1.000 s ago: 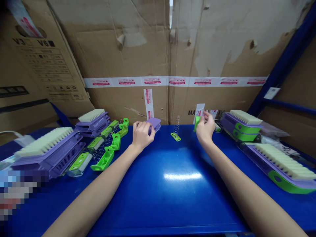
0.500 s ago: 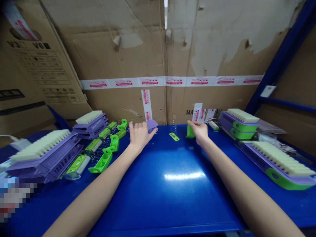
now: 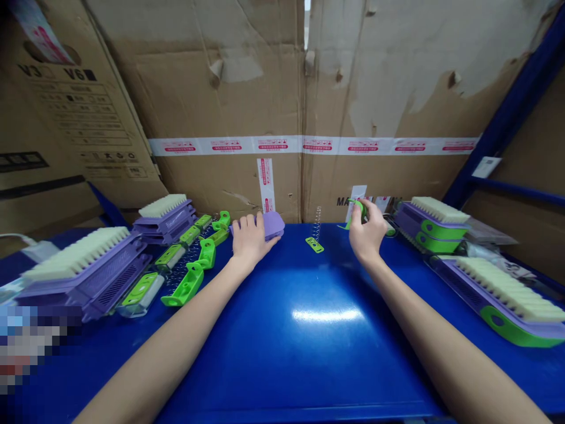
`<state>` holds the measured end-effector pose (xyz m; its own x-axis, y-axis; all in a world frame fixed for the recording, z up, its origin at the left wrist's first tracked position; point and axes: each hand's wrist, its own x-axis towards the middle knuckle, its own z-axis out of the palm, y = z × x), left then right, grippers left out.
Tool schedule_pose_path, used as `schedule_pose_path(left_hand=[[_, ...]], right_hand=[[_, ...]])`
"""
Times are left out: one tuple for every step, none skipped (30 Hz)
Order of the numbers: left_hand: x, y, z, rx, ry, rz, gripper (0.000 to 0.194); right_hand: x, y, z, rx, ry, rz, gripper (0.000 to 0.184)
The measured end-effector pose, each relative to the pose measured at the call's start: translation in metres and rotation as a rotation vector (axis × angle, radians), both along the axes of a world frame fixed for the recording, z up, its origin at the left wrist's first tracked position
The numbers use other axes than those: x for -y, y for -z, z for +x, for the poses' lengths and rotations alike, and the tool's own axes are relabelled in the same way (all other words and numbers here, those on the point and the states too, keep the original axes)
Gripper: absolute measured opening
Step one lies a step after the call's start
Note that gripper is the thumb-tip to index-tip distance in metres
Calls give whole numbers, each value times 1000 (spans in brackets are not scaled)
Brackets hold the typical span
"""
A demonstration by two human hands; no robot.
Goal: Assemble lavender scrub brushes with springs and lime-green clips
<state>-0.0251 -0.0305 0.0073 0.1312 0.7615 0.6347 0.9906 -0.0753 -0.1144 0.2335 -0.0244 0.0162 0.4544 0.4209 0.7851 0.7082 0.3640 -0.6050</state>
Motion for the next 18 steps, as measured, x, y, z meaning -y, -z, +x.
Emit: schedule_pose_path(left_hand=[[0, 0, -1, 3, 19, 25, 81], [0, 0, -2, 7, 38, 49, 82], [0, 1, -2, 10, 60, 67, 82], [0, 2, -3, 14, 85, 80, 81], [0, 4, -4, 21, 112, 89, 80], [-1, 5, -4, 34, 139, 97, 79], [-2, 7, -5, 54, 168, 106, 77], [-3, 8, -6, 79, 199, 116, 77], [-3, 9, -7, 105, 232, 128, 77], [-4, 10, -7, 129, 269, 137, 78], [-4, 10, -8, 146, 311, 141, 78], [-3, 10, -8, 155, 353, 141, 79], [-3, 10, -7, 157, 393, 138, 78], [-2, 10, -6, 156, 427, 133, 78], [-1, 10, -5, 153, 456, 128, 77], [0, 10, -4, 151, 480, 124, 77], [0, 10, -3, 150, 502, 122, 77], [1, 10, -2, 150, 522, 120, 78]], right_hand=[[5, -4, -7, 44, -22, 74, 34], [11, -6, -15, 89, -60, 126, 33], [18, -9, -25, 133, -116, 156, 32], [25, -10, -35, 178, -186, 173, 31], [31, -10, -46, 218, -262, 175, 30], [37, -9, -57, 256, -331, 173, 28], [41, -8, -66, 284, -383, 165, 26], [44, -5, -74, 300, -422, 148, 24], [46, -3, -80, 306, -447, 130, 24], [46, 0, -84, 301, -459, 110, 23], [45, 3, -86, 289, -464, 89, 23], [44, 6, -86, 272, -462, 70, 23], [43, 9, -86, 253, -457, 55, 23], [41, 11, -85, 236, -452, 43, 23], [40, 13, -85, 221, -452, 31, 22], [40, 14, -85, 208, -455, 22, 22], [39, 15, -85, 198, -462, 15, 22], [39, 16, -86, 190, -471, 10, 22]])
